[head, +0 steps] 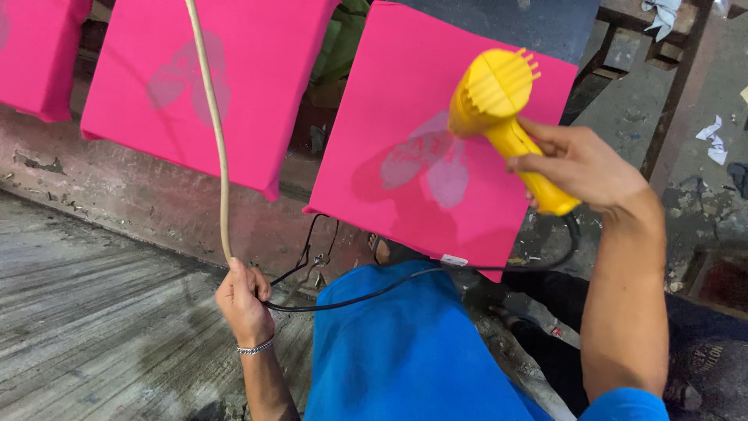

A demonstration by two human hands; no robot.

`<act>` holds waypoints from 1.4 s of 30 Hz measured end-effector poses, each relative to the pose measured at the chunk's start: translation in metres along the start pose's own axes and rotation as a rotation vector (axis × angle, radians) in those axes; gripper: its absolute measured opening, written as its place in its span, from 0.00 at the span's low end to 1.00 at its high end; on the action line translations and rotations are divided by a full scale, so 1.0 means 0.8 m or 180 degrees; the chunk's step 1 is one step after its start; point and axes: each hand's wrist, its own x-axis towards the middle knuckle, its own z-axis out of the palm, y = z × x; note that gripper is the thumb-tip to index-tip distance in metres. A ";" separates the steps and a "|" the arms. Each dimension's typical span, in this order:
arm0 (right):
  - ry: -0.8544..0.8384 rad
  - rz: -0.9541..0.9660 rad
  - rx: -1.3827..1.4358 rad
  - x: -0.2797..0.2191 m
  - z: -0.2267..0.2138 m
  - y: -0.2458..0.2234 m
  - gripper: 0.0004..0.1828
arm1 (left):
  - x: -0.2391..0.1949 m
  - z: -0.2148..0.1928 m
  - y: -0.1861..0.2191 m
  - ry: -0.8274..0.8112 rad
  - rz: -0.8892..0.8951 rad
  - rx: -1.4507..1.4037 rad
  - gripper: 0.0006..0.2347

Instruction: Drying screen-printed designs on fabric items using a handheld heat gun on a production line.

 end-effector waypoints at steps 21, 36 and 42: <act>-0.0004 0.0155 -0.0748 -0.028 -0.005 -0.029 0.37 | 0.000 -0.011 -0.007 0.0042 0.0038 0.0013 0.24; -0.0404 0.0192 -0.0284 -0.023 0.016 -0.005 0.30 | 0.021 -0.020 0.003 0.0540 -0.0032 0.0025 0.14; -0.0766 -0.0075 0.0901 0.016 0.038 -0.015 0.29 | 0.043 -0.033 0.037 0.1000 -0.0365 0.0269 0.22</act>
